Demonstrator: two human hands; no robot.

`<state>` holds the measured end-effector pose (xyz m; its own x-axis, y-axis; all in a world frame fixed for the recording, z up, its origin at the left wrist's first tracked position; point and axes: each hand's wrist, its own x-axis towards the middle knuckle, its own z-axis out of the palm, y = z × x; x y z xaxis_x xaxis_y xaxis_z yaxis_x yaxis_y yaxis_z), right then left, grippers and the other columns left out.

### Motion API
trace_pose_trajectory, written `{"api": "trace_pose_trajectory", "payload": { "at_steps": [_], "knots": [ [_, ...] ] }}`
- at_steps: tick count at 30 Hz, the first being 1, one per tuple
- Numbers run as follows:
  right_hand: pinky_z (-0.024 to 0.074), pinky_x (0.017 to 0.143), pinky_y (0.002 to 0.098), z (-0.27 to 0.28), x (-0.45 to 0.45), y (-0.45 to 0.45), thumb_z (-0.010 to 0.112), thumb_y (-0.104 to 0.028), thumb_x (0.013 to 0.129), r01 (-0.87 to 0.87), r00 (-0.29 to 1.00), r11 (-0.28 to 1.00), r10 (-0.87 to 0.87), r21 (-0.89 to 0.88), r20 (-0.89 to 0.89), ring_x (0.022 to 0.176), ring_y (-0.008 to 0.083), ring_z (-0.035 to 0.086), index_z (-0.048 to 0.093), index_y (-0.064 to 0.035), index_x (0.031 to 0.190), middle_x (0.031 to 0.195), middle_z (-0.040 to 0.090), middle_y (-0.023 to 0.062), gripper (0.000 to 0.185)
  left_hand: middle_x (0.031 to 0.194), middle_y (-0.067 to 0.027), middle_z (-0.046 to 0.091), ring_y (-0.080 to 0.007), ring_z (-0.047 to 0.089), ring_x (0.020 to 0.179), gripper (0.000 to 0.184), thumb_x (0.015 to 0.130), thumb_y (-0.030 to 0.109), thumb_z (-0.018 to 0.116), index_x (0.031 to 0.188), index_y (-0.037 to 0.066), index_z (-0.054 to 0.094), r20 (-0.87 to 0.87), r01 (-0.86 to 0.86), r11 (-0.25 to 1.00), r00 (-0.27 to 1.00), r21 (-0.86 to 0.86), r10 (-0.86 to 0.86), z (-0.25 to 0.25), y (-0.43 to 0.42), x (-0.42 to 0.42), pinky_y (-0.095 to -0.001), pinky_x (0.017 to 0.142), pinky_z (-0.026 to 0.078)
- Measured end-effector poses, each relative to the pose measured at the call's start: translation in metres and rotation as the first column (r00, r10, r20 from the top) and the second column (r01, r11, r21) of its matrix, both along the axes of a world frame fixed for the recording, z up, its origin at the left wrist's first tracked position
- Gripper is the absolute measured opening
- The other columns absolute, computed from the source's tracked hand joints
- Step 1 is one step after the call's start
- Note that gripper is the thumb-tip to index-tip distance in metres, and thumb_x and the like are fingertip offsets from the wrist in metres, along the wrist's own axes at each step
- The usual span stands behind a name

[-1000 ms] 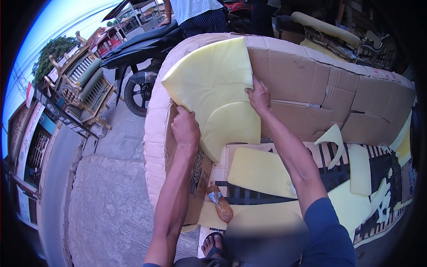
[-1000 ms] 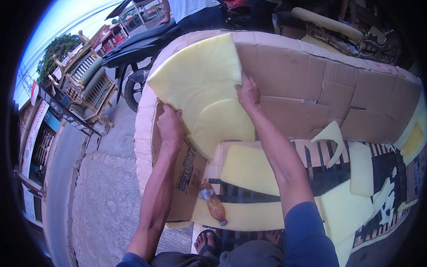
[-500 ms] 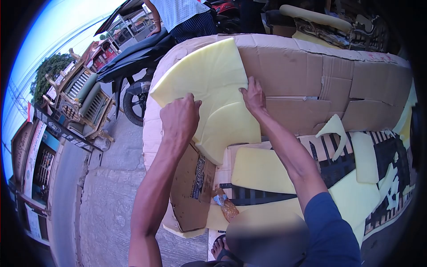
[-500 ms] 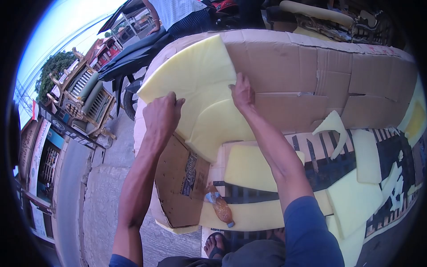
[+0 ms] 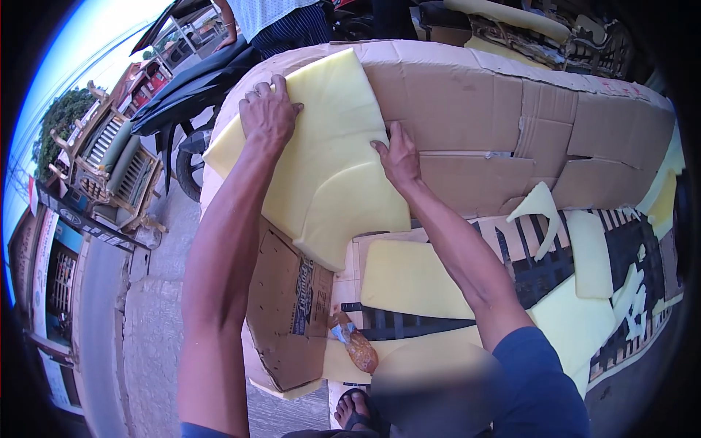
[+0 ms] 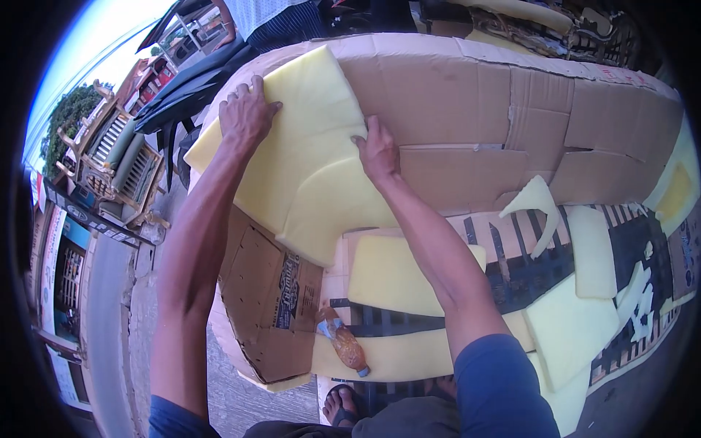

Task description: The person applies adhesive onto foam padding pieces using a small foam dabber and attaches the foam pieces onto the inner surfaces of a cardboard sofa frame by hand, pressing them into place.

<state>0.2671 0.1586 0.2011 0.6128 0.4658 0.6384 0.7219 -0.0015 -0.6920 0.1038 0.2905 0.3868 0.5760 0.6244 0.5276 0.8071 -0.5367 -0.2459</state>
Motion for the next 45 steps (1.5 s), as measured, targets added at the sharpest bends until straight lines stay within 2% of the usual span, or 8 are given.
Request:
{"api": "trace_pose_trajectory", "payload": {
  "at_steps": [7, 11, 14, 18, 24, 32, 36, 45],
  "knots": [
    [0.0492, 0.085, 0.0535, 0.024, -0.002, -0.009, 0.072, -0.015, 0.087, -0.041, 0.999, 0.974, 0.033, -0.222, -0.040, 0.109, 0.0428, 0.059, 0.048, -0.0021, 0.127, 0.118, 0.059, 0.0234, 0.048, 0.145, -0.0185, 0.046, -0.0401, 0.047, 0.134, 0.082, 0.083, 0.056, 0.075, 0.145, 0.013, 0.045, -0.041, -0.010, 1.000, 0.999, 0.025, 0.011, 0.015, 0.007, 0.004, -0.0535, 0.100, 0.047],
    [0.0426, 0.101, 0.0519, 0.046, -0.034, -0.017, 0.069, -0.016, 0.089, 0.119, 0.926, 0.992, -0.094, -0.048, 0.365, 0.129, 0.0358, 0.048, 0.042, -0.0074, 0.145, 0.135, 0.050, 0.0207, 0.063, 0.165, -0.0223, 0.017, -0.0492, 0.019, 0.150, 0.107, 0.074, 0.068, 0.077, 0.158, 0.021, 0.030, -0.144, -0.083, 0.996, 0.987, -0.042, 0.077, 0.044, 0.002, -0.009, -0.0624, 0.114, 0.035],
    [0.0338, 0.113, 0.0524, 0.063, -0.059, 0.004, 0.067, -0.023, 0.092, 0.014, 0.781, 0.999, 0.014, -0.040, 0.625, 0.141, 0.0328, 0.039, 0.040, -0.0132, 0.151, 0.147, 0.043, 0.0177, 0.065, 0.166, -0.0266, 0.010, -0.0500, 0.013, 0.151, 0.133, 0.065, 0.080, 0.076, 0.163, 0.019, 0.010, -0.200, -0.063, 0.908, 0.980, -0.414, -0.023, 0.064, 0.068, -0.024, -0.0642, 0.120, 0.024],
    [0.0177, 0.122, 0.0578, 0.073, -0.075, 0.045, 0.059, -0.042, 0.098, -0.120, 0.651, 0.992, 0.112, -0.044, 0.751, 0.152, 0.0297, 0.027, 0.042, -0.0248, 0.153, 0.161, 0.033, 0.0116, 0.061, 0.163, -0.0274, 0.021, -0.0432, 0.026, 0.150, 0.133, 0.069, 0.086, 0.067, 0.163, 0.010, 0.009, 0.253, 0.270, 0.587, 0.961, -0.763, -0.114, 0.061, 0.104, -0.070, -0.0557, 0.121, 0.025],
    [-0.0007, 0.120, 0.0668, 0.061, -0.073, 0.113, 0.043, -0.062, 0.100, -0.092, 0.701, 0.995, 0.044, 0.028, 0.712, 0.156, 0.0269, 0.018, 0.035, -0.0312, 0.158, 0.168, 0.024, 0.0054, 0.067, 0.164, -0.0271, 0.021, -0.0388, 0.019, 0.153, 0.120, 0.083, 0.084, 0.050, 0.158, -0.005, 0.021, 0.553, 0.501, 0.665, 0.818, -0.553, -0.157, 0.012, 0.113, -0.077, -0.0439, 0.124, 0.019],
    [-0.0015, 0.119, 0.0683, 0.054, -0.070, 0.129, 0.039, -0.067, 0.097, -0.147, 0.751, 0.988, 0.148, -0.055, 0.644, 0.157, 0.0306, 0.012, 0.029, -0.0285, 0.160, 0.170, 0.015, 0.0085, 0.075, 0.162, -0.0250, 0.027, -0.0365, 0.034, 0.147, 0.095, 0.096, 0.066, 0.052, 0.162, 0.008, 0.016, 0.693, 0.572, 0.610, 0.719, -0.548, -0.052, 0.003, 0.130, -0.085, -0.0411, 0.117, 0.035],
    [0.0014, 0.122, 0.0635, 0.067, -0.083, 0.090, 0.049, -0.053, 0.099, -0.237, 0.771, 0.971, 0.205, -0.028, 0.603, 0.156, 0.0336, 0.016, 0.034, -0.0200, 0.158, 0.166, 0.023, 0.0158, 0.069, 0.166, -0.0168, 0.021, -0.0307, 0.030, 0.150, 0.060, 0.104, 0.029, 0.053, 0.157, 0.008, 0.034, 0.289, 0.477, 0.862, 0.861, -0.171, -0.419, -0.013, 0.184, -0.117, -0.0381, 0.122, 0.027],
    [0.0041, 0.122, 0.0630, 0.092, -0.079, 0.113, 0.047, -0.046, 0.100, -0.227, 0.816, 0.961, 0.100, 0.157, 0.569, 0.154, 0.0361, 0.021, 0.042, -0.0132, 0.154, 0.163, 0.030, 0.0176, 0.063, 0.162, -0.0192, 0.030, -0.0369, 0.037, 0.146, 0.077, 0.088, 0.024, 0.071, 0.156, 0.011, 0.037, 0.183, 0.401, 0.913, 0.895, 0.066, -0.407, -0.026, 0.192, -0.121, -0.0434, 0.119, 0.031]
  ]
}}
